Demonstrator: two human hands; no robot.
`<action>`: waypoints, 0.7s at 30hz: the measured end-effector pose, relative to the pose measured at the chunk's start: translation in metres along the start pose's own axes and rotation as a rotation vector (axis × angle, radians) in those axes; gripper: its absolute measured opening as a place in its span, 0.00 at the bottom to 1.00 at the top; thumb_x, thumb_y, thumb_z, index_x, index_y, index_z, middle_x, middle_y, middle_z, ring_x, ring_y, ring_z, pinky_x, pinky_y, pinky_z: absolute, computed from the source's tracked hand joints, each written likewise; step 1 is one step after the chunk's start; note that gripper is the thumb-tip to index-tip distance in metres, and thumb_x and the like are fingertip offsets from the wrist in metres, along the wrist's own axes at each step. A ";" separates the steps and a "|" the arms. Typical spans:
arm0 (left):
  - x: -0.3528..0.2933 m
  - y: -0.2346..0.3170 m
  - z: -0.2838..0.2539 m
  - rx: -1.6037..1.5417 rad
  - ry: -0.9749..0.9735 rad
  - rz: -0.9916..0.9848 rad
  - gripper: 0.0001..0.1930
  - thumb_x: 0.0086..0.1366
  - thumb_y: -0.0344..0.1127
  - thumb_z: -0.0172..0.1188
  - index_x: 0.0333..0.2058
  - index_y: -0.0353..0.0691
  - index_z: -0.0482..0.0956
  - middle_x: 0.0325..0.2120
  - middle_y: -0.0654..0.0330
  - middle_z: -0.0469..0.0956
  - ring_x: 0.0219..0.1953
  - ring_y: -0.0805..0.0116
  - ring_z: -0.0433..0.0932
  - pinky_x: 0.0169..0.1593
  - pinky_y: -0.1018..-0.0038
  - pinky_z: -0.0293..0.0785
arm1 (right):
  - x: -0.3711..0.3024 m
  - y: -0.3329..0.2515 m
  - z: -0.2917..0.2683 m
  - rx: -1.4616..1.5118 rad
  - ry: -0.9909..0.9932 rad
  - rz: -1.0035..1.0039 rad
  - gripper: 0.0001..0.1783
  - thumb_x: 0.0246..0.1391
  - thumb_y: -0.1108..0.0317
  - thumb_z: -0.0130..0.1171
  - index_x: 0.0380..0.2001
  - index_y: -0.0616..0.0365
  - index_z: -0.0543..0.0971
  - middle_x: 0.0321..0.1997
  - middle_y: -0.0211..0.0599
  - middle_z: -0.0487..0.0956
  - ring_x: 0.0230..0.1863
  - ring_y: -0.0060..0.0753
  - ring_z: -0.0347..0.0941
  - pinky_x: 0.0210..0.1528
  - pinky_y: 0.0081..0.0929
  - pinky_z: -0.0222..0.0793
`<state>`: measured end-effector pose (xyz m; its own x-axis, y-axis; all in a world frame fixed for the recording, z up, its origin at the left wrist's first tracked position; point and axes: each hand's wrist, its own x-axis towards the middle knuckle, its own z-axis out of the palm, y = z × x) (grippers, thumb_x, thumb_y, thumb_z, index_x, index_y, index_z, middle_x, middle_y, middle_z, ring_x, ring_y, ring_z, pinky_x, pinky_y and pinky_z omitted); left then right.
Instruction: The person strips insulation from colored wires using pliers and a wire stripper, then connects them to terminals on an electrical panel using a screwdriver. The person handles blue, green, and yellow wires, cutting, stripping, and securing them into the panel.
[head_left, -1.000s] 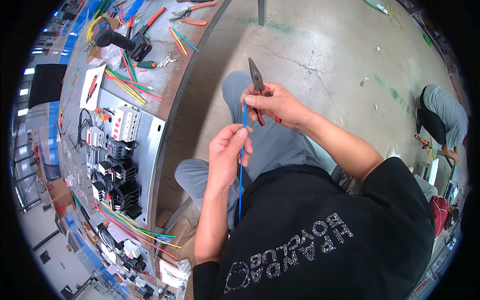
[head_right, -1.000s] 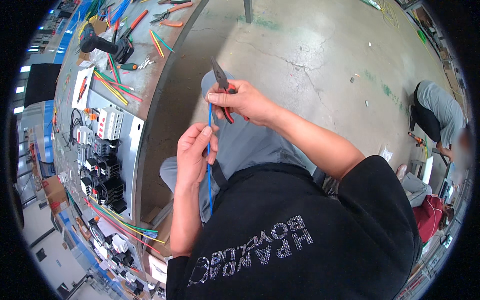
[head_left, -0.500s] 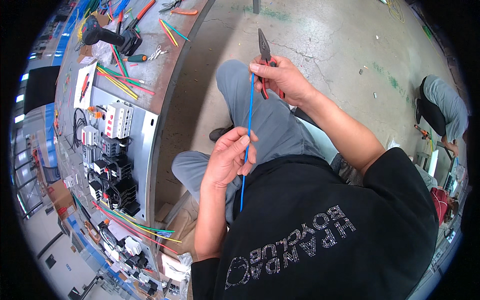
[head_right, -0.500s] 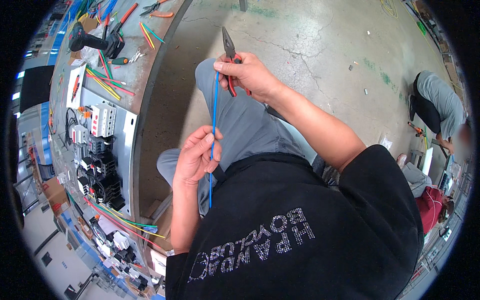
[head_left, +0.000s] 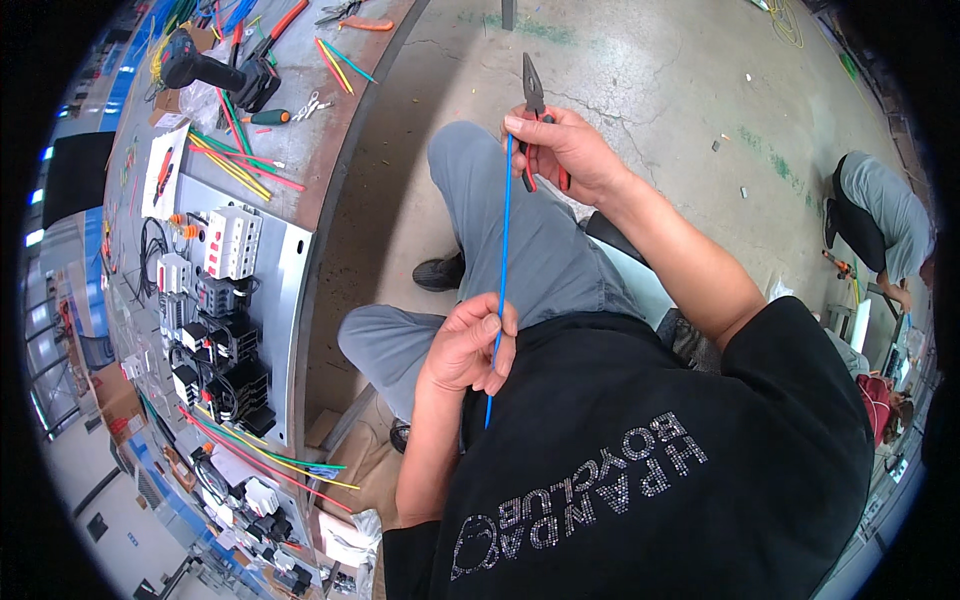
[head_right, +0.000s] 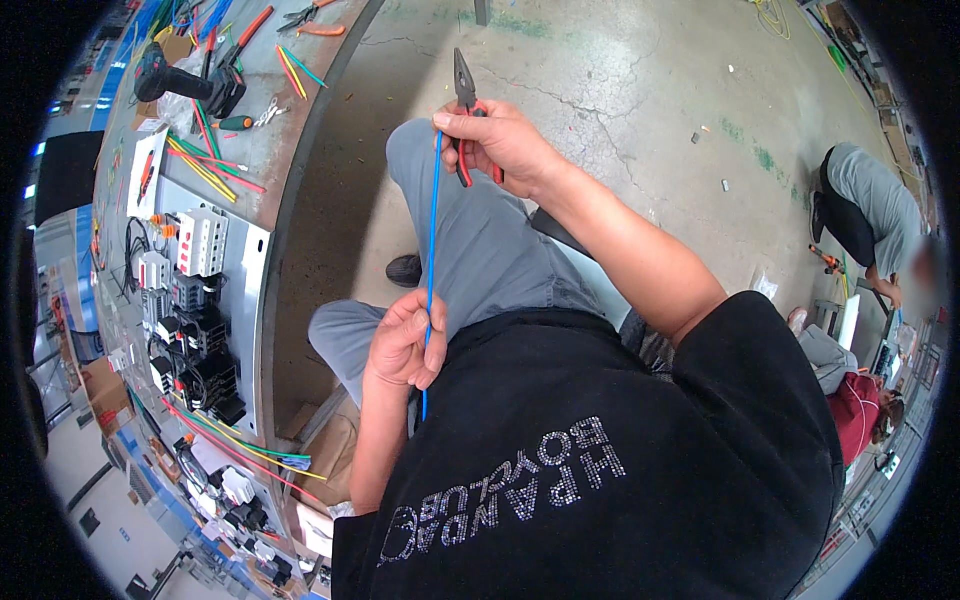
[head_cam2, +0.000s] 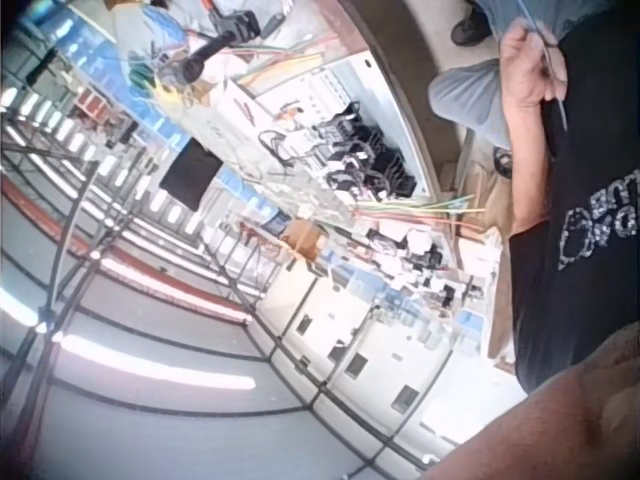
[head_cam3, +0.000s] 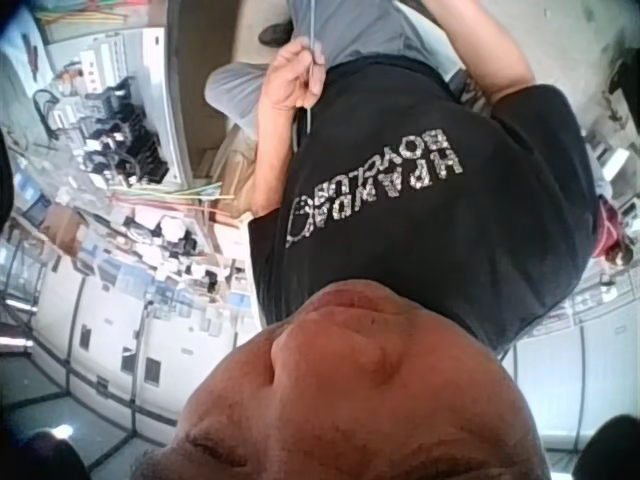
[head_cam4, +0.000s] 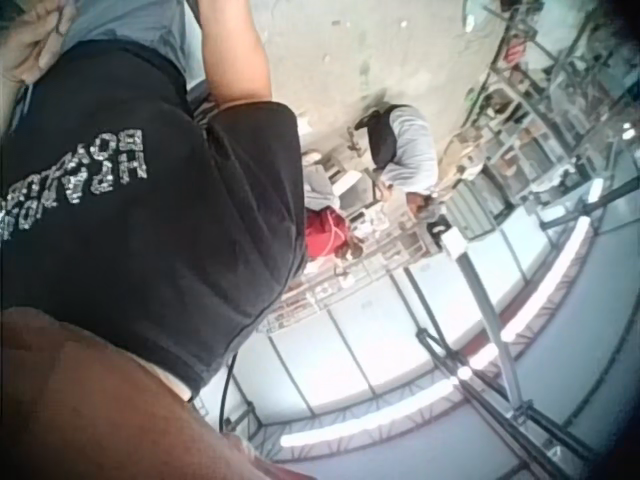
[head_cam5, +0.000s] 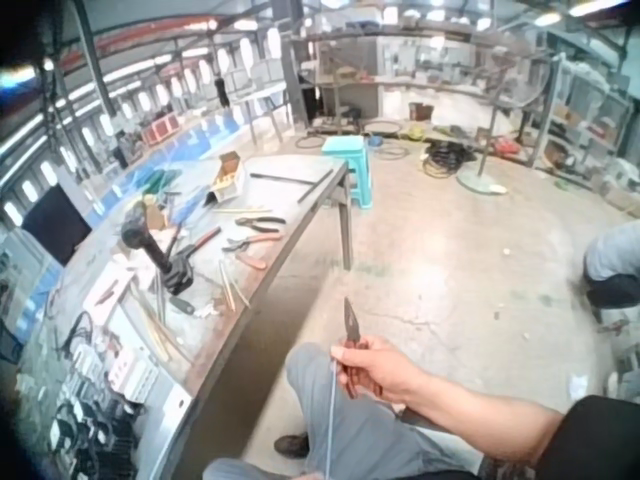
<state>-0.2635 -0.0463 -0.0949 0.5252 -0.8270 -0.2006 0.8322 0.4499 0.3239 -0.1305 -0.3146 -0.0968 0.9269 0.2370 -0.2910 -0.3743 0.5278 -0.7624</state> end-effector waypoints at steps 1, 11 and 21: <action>0.000 -0.001 0.000 -0.017 -0.008 0.002 0.13 0.79 0.38 0.53 0.46 0.31 0.74 0.22 0.47 0.80 0.11 0.63 0.75 0.10 0.75 0.62 | 0.001 0.001 -0.001 0.001 -0.011 0.002 0.10 0.70 0.62 0.60 0.40 0.57 0.77 0.33 0.30 0.79 0.30 0.22 0.76 0.38 0.26 0.76; -0.012 -0.011 -0.002 0.052 -0.041 0.042 0.17 0.77 0.38 0.55 0.54 0.27 0.73 0.23 0.48 0.81 0.16 0.60 0.81 0.13 0.76 0.69 | 0.006 -0.004 -0.014 0.107 0.054 -0.059 0.10 0.68 0.64 0.63 0.38 0.59 0.77 0.32 0.31 0.79 0.30 0.24 0.78 0.37 0.27 0.78; -0.014 -0.018 0.000 0.007 -0.041 0.074 0.19 0.75 0.38 0.59 0.53 0.26 0.73 0.22 0.47 0.82 0.15 0.59 0.81 0.13 0.74 0.70 | 0.007 -0.003 -0.021 0.106 0.021 -0.049 0.09 0.71 0.63 0.59 0.41 0.58 0.78 0.33 0.31 0.80 0.31 0.23 0.77 0.41 0.28 0.78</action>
<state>-0.2857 -0.0427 -0.0979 0.5775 -0.8047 -0.1378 0.7899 0.5081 0.3434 -0.1221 -0.3318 -0.1084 0.9441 0.1924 -0.2677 -0.3283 0.6217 -0.7111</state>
